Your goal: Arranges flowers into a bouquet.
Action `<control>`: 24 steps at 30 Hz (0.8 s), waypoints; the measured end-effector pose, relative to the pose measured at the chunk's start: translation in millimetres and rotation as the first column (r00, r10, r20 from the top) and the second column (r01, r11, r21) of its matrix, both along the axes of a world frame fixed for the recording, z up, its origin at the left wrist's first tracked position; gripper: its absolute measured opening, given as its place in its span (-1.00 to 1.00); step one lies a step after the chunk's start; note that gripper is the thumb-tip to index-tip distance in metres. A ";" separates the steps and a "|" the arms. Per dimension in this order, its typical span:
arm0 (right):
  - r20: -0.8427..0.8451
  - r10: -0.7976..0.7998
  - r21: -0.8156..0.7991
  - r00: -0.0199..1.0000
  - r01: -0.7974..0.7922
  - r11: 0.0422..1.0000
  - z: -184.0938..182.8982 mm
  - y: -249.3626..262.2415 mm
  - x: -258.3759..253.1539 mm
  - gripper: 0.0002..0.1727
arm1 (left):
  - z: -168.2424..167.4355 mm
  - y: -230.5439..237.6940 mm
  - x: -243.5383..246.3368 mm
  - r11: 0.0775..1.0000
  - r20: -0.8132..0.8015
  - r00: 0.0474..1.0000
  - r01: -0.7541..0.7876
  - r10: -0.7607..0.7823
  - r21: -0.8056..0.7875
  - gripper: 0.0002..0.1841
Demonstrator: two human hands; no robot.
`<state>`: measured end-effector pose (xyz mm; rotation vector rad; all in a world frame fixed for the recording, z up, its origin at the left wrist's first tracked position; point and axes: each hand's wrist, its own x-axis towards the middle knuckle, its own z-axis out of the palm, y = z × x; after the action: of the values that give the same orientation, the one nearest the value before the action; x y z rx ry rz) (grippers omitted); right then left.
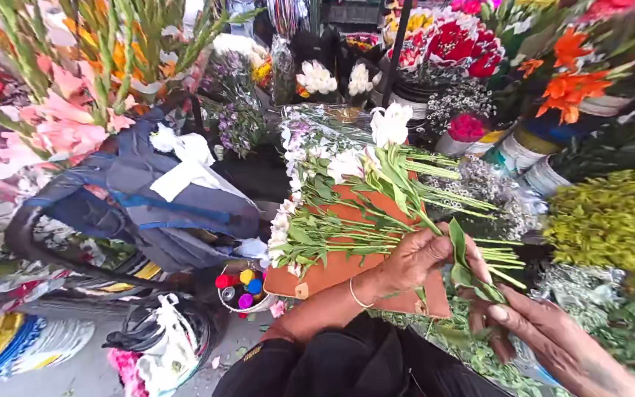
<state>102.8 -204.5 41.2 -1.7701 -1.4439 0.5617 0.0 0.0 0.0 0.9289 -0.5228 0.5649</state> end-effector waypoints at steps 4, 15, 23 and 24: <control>-0.119 -0.319 0.039 0.940 0.326 0.945 -46.4 -16.5 -8.1 -0.60 | -25.2 13.6 -7.6 0.917 -0.218 0.916 -0.265 0.335 0.297 -0.53; 0.379 -0.515 0.204 0.769 0.473 0.857 -98.0 -12.7 -27.6 -0.51 | -44.4 22.3 4.1 0.322 -0.048 0.418 -0.618 0.907 0.717 -0.57; 0.422 -0.504 0.217 0.754 0.455 0.863 -75.3 5.7 -5.6 -0.51 | -128.2 -24.5 -39.8 0.062 0.190 0.926 -0.222 0.325 0.973 -0.76; 0.474 -0.505 0.248 0.721 0.441 0.863 -70.1 5.3 3.5 -0.53 | -134.7 -17.2 -47.1 0.114 0.000 0.942 -0.040 0.334 0.993 -0.76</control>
<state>106.3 -199.3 -29.0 -2.1919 -1.2347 -0.3096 -47.1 -17.2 -134.7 2.4265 -0.5447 0.2390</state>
